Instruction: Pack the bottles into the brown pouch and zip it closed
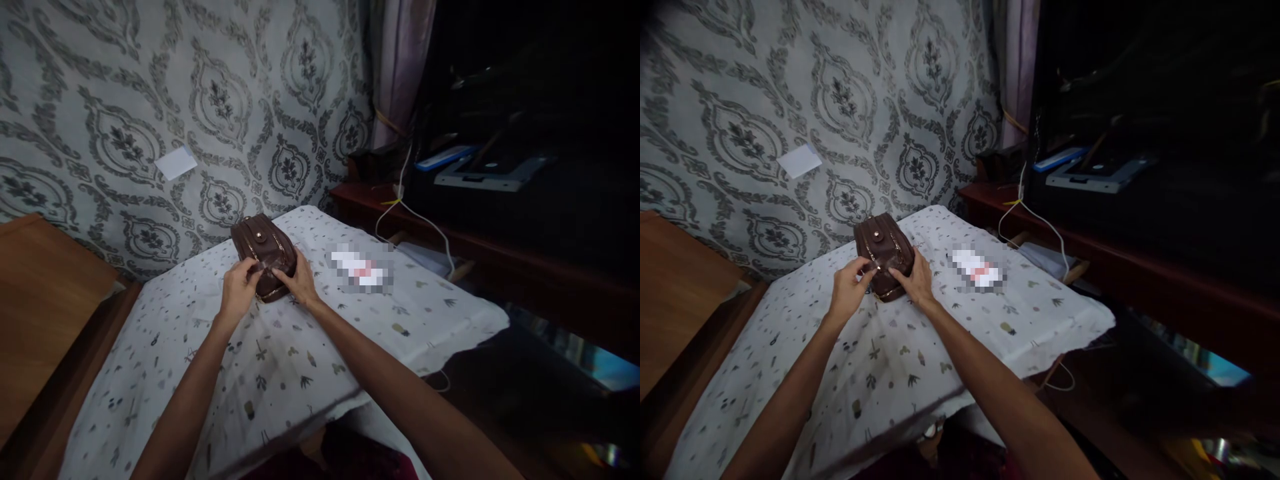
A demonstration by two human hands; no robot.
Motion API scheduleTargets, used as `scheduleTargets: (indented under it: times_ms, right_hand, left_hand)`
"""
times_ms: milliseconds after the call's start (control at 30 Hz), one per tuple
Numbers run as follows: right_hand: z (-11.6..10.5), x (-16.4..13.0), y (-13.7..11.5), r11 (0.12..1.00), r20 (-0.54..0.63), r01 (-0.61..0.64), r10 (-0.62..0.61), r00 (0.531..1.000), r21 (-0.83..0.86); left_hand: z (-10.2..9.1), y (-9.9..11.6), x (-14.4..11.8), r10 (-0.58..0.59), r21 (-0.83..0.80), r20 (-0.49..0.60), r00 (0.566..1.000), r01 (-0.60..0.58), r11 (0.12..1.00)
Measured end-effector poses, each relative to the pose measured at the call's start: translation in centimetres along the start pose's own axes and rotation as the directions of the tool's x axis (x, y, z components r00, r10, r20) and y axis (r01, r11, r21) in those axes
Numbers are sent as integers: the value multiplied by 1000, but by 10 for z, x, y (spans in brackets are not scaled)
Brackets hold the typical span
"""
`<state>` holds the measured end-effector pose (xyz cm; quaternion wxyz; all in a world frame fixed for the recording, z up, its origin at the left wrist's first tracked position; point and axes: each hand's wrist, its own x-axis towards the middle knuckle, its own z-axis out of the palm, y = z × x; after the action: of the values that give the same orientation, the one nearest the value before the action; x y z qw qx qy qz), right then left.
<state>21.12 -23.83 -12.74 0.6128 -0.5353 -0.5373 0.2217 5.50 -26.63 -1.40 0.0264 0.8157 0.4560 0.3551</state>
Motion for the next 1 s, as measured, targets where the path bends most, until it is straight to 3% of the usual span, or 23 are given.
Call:
scheduleTargets:
  times_ms: [200, 300, 600, 700, 833, 1000]
  right_hand:
    - [4, 3, 7, 999, -1, 26, -26, 1000, -34]
    - [5, 3, 9, 998, -3, 35, -35, 999, -48]
    - [2, 3, 8, 998, 16, 44, -43, 999, -37]
    - [2, 3, 10, 998, 9, 58, -58, 998, -31]
    - [2, 4, 10, 997, 12, 66, -66, 998, -33]
    - [1, 4, 8, 997, 10, 62, -61, 998, -49]
  left_hand:
    - [24, -2, -27, 98, 107, -58, 993, -91, 990]
    - [26, -2, -30, 149, 152, -53, 987, -139, 979]
    - [17, 26, 14, 178, 342, -24, 984, -160, 926]
    - [23, 29, 33, 198, 228, -36, 979, -185, 956]
    - [30, 24, 43, 61, -18, -102, 993, -63, 998]
    - [32, 24, 39, 23, -68, -73, 997, -28, 997]
